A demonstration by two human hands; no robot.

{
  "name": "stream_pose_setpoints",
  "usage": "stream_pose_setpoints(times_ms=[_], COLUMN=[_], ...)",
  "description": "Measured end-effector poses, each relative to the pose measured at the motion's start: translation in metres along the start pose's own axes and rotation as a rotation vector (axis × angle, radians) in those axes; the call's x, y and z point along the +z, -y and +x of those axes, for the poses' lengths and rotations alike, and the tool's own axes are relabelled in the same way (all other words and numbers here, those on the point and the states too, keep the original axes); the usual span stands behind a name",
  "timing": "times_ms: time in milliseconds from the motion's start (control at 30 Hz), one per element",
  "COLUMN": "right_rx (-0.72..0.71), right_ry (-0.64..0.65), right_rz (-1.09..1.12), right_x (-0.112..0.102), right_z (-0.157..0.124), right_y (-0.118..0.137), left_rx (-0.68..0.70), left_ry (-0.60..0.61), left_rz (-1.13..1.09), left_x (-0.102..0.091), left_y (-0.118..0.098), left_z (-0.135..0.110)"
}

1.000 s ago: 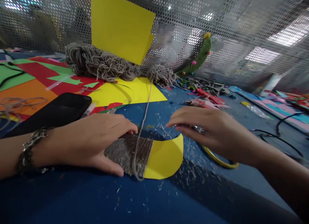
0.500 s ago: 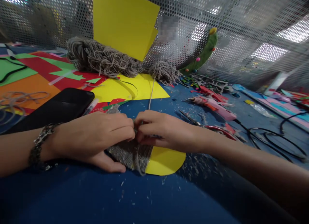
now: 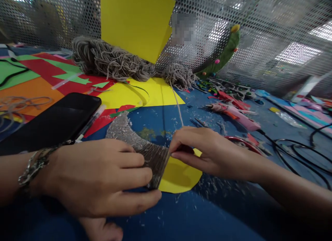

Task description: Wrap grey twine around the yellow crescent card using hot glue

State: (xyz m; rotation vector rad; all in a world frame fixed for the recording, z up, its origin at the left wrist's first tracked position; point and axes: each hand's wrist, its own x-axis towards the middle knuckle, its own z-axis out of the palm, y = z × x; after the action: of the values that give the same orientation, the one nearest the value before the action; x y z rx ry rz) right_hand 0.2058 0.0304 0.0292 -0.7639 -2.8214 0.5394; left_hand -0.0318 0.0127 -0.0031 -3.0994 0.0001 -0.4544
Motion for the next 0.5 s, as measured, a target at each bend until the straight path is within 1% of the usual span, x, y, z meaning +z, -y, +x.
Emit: stream_pose_setpoints(times_ms=[167, 367, 467, 500], right_rx=[-0.005, -0.005, -0.006, -0.008], right_ry=[0.003, -0.017, -0.017, -0.01], right_rz=[0.061, 0.084, 0.071, 0.058], right_x=[0.0022, -0.0017, -0.0041, -0.0044], right_z=[0.0003, -0.0012, -0.0019, -0.002], right_y=[0.0001, -0.002, -0.0042, -0.0053], left_rx=[-0.02, -0.033, -0.017, -0.051], left_ry=[0.031, 0.016, 0.003, -0.007], left_rz=[0.004, 0.067, 0.072, 0.062], left_x=[-0.0017, -0.0024, -0.0008, 0.0003], left_y=[-0.0023, -0.0057, -0.0064, -0.0069], left_z=[0.0021, 0.0033, 0.0012, 0.0006])
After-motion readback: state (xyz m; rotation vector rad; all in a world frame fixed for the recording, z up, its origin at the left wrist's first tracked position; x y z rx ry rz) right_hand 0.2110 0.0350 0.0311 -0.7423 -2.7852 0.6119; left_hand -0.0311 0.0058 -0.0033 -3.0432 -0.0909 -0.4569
